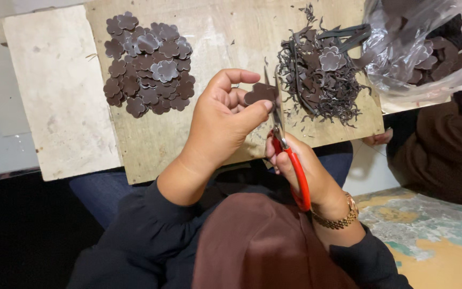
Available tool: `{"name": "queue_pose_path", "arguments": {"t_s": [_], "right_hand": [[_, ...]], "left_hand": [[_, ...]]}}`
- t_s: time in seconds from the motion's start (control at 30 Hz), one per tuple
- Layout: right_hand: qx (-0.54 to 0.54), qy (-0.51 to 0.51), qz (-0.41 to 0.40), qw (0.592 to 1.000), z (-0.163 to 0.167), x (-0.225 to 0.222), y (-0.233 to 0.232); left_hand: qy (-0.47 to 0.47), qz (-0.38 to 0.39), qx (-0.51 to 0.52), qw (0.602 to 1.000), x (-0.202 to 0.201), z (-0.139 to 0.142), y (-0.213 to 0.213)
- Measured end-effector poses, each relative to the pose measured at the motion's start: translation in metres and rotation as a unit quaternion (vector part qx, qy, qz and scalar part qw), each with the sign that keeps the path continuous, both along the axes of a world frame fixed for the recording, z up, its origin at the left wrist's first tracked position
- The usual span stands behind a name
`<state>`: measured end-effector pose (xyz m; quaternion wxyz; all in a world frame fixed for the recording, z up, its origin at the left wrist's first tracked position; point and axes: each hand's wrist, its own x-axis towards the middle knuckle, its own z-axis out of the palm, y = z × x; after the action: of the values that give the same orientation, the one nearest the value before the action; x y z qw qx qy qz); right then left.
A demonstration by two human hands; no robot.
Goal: The person uses red-handled scissors to trim the edges of small, dark, flower-shaped pieces of material. They hold each piece in their left hand and cut with their right, placing the finished pieces into a pile on the left and discarding the trimmings to the right.
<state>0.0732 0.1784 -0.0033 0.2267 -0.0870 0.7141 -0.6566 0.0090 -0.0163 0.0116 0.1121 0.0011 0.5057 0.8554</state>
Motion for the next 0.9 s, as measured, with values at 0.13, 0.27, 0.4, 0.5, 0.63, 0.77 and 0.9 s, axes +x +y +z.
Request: {"name": "queue_pose_path", "arguments": {"t_s": [0.13, 0.27, 0.4, 0.5, 0.63, 0.77, 0.9], "right_hand": [[-0.100, -0.045, 0.025, 0.994, -0.004, 0.002, 0.004], [-0.084, -0.031, 0.038, 0.995, -0.013, -0.002, 0.006], [-0.055, -0.020, 0.036, 0.998, -0.017, -0.001, 0.007], [-0.047, -0.018, 0.032, 0.998, -0.016, -0.001, 0.008], [-0.049, -0.010, 0.034, 0.998, -0.013, -0.002, 0.007], [-0.047, -0.015, 0.028, 0.998, -0.015, -0.001, 0.009], [-0.051, -0.011, 0.026, 0.998, -0.019, 0.000, 0.010]], "left_hand": [[-0.016, -0.002, -0.033, 0.999, 0.000, -0.001, 0.003], [-0.010, -0.002, -0.045, 0.999, -0.005, -0.007, 0.003], [-0.005, -0.004, -0.073, 0.997, -0.001, -0.012, 0.001], [-0.007, -0.005, -0.043, 0.999, -0.003, -0.013, 0.003], [-0.016, -0.006, -0.038, 0.999, -0.005, -0.012, 0.004], [-0.030, -0.009, -0.055, 0.998, -0.002, -0.013, 0.002], [-0.016, -0.009, -0.043, 0.999, -0.003, -0.015, 0.003]]}}
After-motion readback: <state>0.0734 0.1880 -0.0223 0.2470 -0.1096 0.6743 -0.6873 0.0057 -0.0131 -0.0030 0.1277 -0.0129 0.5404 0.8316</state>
